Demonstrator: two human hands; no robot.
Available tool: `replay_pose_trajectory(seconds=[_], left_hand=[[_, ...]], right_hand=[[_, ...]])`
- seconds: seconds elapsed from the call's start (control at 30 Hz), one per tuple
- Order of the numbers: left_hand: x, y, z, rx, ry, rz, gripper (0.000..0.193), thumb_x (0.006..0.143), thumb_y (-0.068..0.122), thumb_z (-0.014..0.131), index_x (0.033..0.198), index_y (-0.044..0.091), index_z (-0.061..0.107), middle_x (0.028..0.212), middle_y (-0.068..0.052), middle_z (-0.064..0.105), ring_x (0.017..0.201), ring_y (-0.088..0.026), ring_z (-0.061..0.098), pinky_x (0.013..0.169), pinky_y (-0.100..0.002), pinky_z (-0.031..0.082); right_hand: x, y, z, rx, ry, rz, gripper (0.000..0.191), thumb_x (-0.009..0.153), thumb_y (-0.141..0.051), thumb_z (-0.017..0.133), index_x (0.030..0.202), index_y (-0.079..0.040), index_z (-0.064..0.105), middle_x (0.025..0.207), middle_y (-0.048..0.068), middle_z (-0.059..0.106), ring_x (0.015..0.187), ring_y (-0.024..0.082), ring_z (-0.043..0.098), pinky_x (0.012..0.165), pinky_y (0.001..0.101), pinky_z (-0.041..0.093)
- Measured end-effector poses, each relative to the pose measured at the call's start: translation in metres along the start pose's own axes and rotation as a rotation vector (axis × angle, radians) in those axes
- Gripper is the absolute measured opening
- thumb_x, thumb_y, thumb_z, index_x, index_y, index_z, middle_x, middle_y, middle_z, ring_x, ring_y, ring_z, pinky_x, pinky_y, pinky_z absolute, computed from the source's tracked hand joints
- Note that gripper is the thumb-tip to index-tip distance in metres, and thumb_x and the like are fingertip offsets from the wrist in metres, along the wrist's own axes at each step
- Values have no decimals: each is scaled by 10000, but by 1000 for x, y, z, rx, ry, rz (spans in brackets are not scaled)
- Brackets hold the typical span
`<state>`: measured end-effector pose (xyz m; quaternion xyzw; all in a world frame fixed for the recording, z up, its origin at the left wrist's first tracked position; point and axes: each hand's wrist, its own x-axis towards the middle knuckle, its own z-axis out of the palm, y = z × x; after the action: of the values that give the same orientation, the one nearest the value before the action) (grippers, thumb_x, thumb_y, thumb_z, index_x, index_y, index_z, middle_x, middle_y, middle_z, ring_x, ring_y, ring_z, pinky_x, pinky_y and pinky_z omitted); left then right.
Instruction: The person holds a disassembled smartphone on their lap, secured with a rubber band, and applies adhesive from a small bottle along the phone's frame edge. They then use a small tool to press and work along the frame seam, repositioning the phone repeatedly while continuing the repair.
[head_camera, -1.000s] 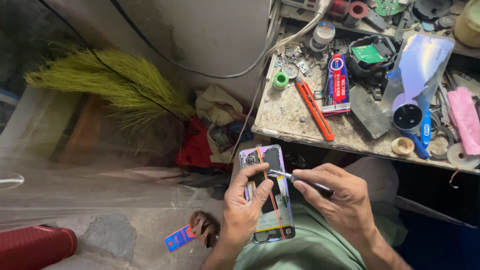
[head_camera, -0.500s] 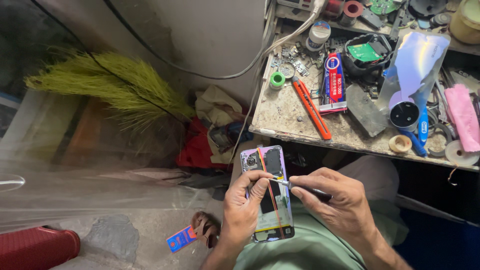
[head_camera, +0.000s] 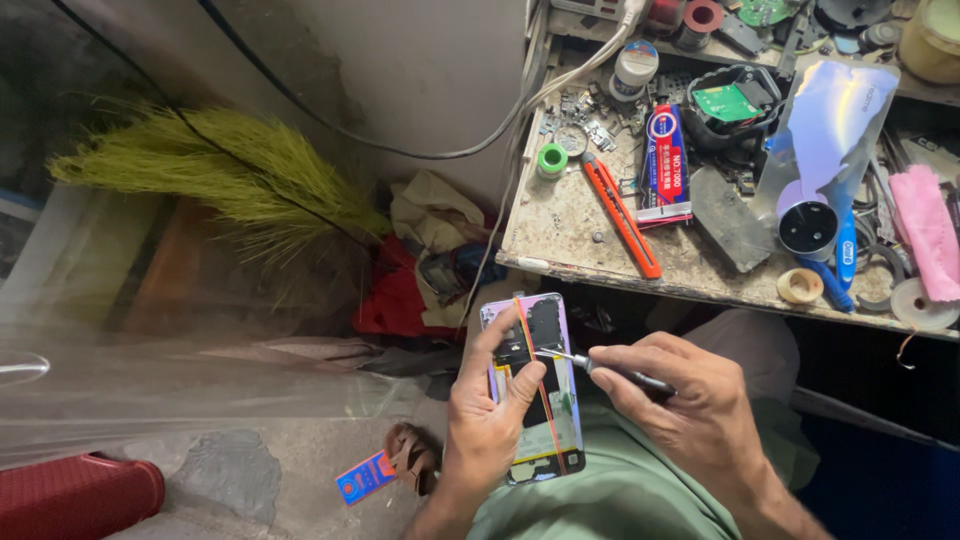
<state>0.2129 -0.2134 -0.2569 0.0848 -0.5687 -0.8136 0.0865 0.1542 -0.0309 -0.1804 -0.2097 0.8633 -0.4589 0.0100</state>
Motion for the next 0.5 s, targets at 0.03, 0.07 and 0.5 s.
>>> replay_pose_trajectory(seconds=[0.03, 0.07, 0.5], left_hand=[[1, 2, 2, 1, 12, 6, 635, 961, 38, 665, 1534, 81, 395, 1233, -29, 679, 1067, -83, 627, 956, -244, 503], [1, 3, 4, 3, 24, 13, 747, 947, 16, 664, 1596, 108, 305, 1264, -31, 677, 1096, -88, 634, 980, -251, 504], [-1, 8, 5, 314, 121, 9, 890, 913, 18, 693, 1633, 165, 191, 1123, -80, 755, 941, -118, 723, 835, -287, 601]], right_hand=[[0, -2, -1, -59, 7, -9, 254, 772, -110, 827, 1024, -89, 799, 730, 26, 703, 549, 86, 618, 486, 244, 479], [1, -4, -1, -119, 14, -17, 255, 759, -115, 836, 1010, -99, 800, 715, 27, 694, 527, 92, 619, 477, 248, 480], [9, -21, 8, -197, -26, -270, 289, 740, -103, 846, 1020, -106, 773, 767, 47, 691, 635, 204, 676, 545, 319, 536]])
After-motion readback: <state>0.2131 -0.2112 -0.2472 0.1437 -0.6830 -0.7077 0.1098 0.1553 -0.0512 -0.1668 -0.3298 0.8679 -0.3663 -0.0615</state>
